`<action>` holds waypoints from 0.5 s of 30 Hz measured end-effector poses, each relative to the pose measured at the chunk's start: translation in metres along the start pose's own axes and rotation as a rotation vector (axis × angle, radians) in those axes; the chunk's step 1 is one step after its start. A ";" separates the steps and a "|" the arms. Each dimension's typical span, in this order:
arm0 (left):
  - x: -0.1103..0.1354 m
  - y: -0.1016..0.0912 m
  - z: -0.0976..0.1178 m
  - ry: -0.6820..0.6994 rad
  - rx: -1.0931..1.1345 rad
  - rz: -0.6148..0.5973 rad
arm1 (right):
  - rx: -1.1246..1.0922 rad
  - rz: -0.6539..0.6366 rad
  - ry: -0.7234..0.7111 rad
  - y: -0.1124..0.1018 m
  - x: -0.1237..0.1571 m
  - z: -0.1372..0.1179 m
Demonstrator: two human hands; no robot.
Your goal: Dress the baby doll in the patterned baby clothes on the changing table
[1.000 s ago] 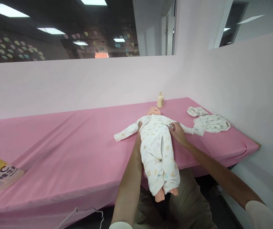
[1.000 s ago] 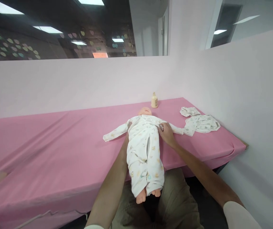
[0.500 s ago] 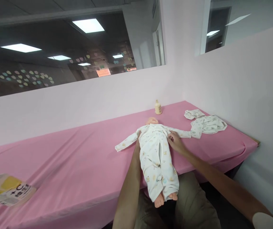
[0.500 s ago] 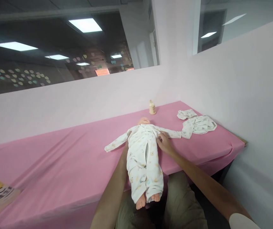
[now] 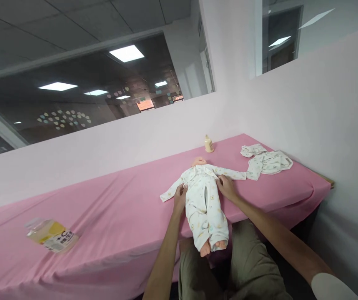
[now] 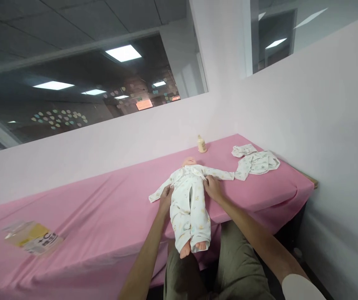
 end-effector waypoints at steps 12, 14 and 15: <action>0.007 0.008 0.034 0.150 -0.055 0.035 | 0.233 0.075 -0.193 -0.006 0.013 -0.033; 0.007 0.006 0.041 0.167 -0.070 0.045 | 0.250 0.063 -0.197 -0.006 0.015 -0.034; 0.007 0.006 0.044 0.176 -0.075 0.048 | 0.258 0.056 -0.196 -0.006 0.015 -0.034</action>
Point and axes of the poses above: each hand's wrist, its own x-axis away from the middle knuckle, its own y-axis out of the palm, z = x × y, the point moved 7 cm from there along -x, towards the middle knuckle, and after that the axes turned 3 degrees about -x, right-handed, at the moved point
